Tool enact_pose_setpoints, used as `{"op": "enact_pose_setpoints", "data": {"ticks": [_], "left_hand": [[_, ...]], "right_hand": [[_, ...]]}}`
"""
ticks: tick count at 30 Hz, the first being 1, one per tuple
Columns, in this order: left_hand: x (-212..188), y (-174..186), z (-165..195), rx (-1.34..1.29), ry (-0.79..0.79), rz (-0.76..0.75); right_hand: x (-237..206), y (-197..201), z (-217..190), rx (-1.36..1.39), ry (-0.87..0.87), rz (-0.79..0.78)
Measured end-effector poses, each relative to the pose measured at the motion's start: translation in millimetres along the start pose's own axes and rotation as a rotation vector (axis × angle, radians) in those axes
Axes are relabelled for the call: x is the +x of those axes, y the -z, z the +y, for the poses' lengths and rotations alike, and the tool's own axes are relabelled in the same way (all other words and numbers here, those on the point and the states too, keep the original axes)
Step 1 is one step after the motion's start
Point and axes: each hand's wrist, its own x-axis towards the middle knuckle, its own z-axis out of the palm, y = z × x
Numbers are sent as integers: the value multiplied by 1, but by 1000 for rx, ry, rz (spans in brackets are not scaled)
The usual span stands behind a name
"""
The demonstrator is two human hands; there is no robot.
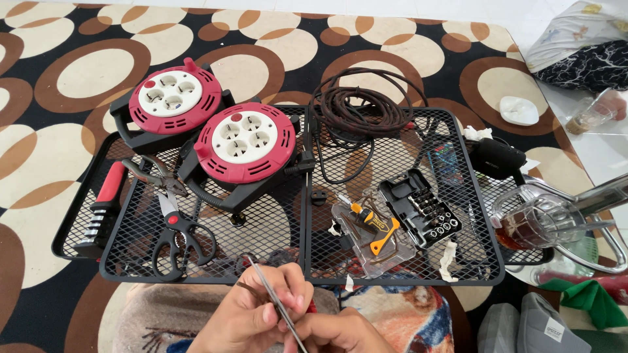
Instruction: The person sits at a tray on a bed and uses scissors to cut and strip the outer insulation of a brown electrical cord, working along the wire in sections. Two power strips, a coiled cable, and a screwdriver bit kit rest on the tray while the person trims the cord covering.
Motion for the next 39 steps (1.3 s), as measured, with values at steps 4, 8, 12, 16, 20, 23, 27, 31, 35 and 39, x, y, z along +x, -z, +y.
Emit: {"op": "enact_pose_setpoints", "data": {"ticks": [4,8,12,16,20,23,27,31,35,39], "left_hand": [[1,-1,1,29,-33,-15],[-1,1,1,44,-37,6],[-3,4,4,102,-39,43],[-5,3,7,225,-20,261],[-4,-3,-1,568,-282,461],[-4,-8,-8,644,-332,600],[-3,-12,-12,707,-417,693],[-3,-17,-7,968,-536,552],[0,-24,-3,1074,-555,561],[2,-29,-2,1149,-536,616]], "right_hand": [[-1,0,-4,-58,7,3],[0,1,-3,-115,13,7],[-2,2,-2,-164,4,32],[-5,6,-3,147,-170,15],[-6,6,-2,189,-179,51],[-7,7,-1,145,-190,48],[-7,6,3,186,-165,63],[-5,2,7,333,-91,95],[-5,2,8,316,-132,103],[-4,1,9,336,-114,99]]}}
